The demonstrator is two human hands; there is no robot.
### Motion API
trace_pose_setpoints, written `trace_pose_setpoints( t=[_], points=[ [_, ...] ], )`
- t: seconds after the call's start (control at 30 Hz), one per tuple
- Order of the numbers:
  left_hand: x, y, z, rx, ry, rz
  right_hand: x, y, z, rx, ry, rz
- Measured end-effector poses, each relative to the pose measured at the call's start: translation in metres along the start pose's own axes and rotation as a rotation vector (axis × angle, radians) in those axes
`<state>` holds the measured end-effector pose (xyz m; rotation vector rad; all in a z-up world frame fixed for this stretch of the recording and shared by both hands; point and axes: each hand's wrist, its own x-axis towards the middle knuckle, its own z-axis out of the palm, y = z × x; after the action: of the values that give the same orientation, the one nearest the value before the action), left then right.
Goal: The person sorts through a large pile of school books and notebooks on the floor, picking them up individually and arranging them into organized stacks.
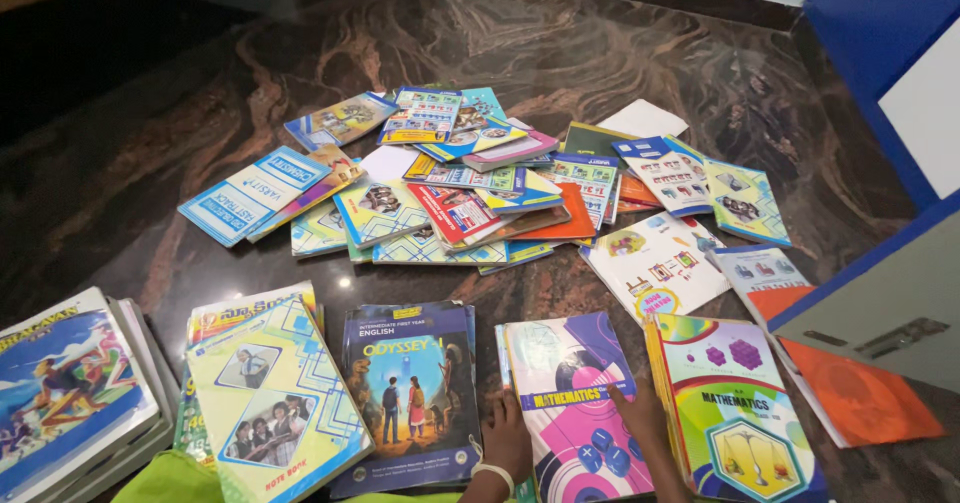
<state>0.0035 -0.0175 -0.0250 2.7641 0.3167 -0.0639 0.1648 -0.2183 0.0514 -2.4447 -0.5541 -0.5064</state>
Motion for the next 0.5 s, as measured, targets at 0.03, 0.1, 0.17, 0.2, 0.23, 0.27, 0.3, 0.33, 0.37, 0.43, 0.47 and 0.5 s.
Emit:
trace_pose_setpoints(
  t=[0.03, 0.1, 0.17, 0.2, 0.23, 0.27, 0.3, 0.33, 0.37, 0.43, 0.47, 0.5],
  points=[
    [0.001, -0.001, 0.002, 0.017, -0.042, -0.015, 0.001, -0.002, 0.0, -0.032, -0.155, 0.188],
    [0.003, -0.001, 0.003, 0.035, -0.082, -0.023, 0.003, -0.004, 0.001, -0.063, -0.301, 0.381],
    [0.003, 0.001, 0.001, 0.056, -0.113, -0.038, 0.002, -0.004, 0.001, -0.063, -0.297, 0.394],
    [0.004, 0.001, -0.002, 0.058, -0.114, -0.031, 0.003, -0.004, 0.002, -0.064, -0.292, 0.399],
    [0.003, 0.002, -0.006, 0.055, -0.105, -0.034, 0.002, -0.003, 0.001, -0.071, -0.292, 0.375],
    [0.002, 0.003, -0.01, 0.052, -0.097, -0.036, 0.002, -0.002, 0.001, -0.078, -0.293, 0.352],
    [0.0, 0.004, -0.014, 0.051, -0.099, -0.029, 0.001, -0.001, 0.001, -0.082, -0.29, 0.357],
    [-0.003, 0.005, -0.017, 0.072, -0.134, -0.032, 0.0, -0.001, 0.001, -0.061, -0.3, 0.383],
    [-0.004, 0.005, -0.02, 0.095, -0.167, -0.034, 0.0, -0.001, 0.002, -0.039, -0.307, 0.409],
    [-0.002, 0.006, -0.022, 0.097, -0.153, -0.024, 0.0, -0.001, 0.002, -0.01, -0.293, 0.406],
    [0.0, 0.005, -0.019, 0.098, -0.138, -0.021, 0.0, 0.0, 0.001, 0.022, -0.286, 0.399],
    [0.001, 0.007, -0.014, 0.094, -0.133, -0.01, -0.001, 0.001, 0.001, 0.015, -0.275, 0.401]
  ],
)
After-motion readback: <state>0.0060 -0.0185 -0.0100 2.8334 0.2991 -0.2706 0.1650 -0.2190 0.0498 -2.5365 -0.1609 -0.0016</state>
